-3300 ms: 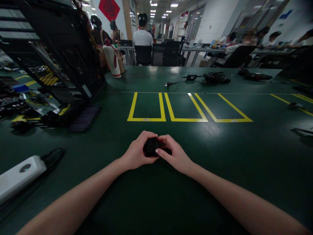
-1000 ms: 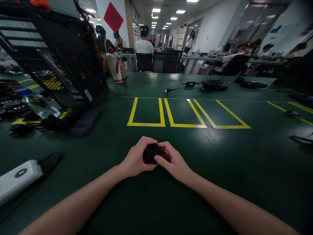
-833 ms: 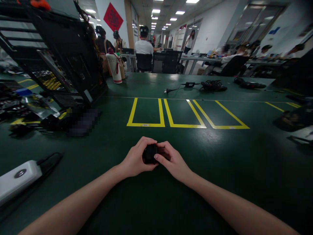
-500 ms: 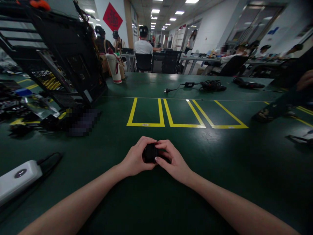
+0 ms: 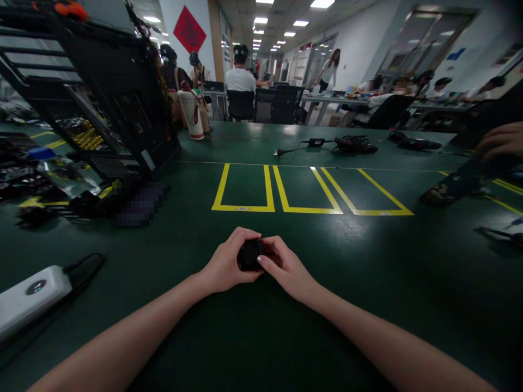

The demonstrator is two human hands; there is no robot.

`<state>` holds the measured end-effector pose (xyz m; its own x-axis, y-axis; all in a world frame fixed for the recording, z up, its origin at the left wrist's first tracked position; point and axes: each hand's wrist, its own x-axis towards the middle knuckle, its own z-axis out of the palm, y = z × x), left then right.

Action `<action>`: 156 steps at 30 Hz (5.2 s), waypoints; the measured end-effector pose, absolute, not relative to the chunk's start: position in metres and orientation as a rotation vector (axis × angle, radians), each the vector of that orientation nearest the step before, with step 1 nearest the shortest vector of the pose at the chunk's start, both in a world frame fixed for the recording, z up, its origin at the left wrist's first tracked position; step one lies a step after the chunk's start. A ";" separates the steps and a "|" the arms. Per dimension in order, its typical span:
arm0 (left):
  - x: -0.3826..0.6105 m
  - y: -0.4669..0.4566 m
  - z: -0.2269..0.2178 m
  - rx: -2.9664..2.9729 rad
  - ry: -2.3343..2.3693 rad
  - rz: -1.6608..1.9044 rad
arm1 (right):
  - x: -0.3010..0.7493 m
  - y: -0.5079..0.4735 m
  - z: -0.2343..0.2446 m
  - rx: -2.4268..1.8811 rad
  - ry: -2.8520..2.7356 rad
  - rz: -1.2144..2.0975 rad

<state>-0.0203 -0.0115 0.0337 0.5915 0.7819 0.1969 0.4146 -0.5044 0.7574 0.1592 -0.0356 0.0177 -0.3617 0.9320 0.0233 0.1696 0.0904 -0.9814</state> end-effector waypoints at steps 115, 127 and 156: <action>-0.021 -0.011 0.031 2.137 0.940 0.703 | 0.160 -0.037 0.017 -1.121 -1.757 1.045; -0.021 -0.011 0.033 2.160 0.940 0.697 | 0.161 -0.037 0.018 -1.041 -1.786 0.983; -0.020 -0.010 0.031 2.157 0.951 0.725 | 0.160 -0.034 0.017 -1.120 -1.607 1.210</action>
<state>-0.0201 -0.0103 0.0306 0.5814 0.7842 0.2168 0.4170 -0.5160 0.7482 0.1597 -0.0337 0.0166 -0.2734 0.9574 0.0927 0.1752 0.1443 -0.9739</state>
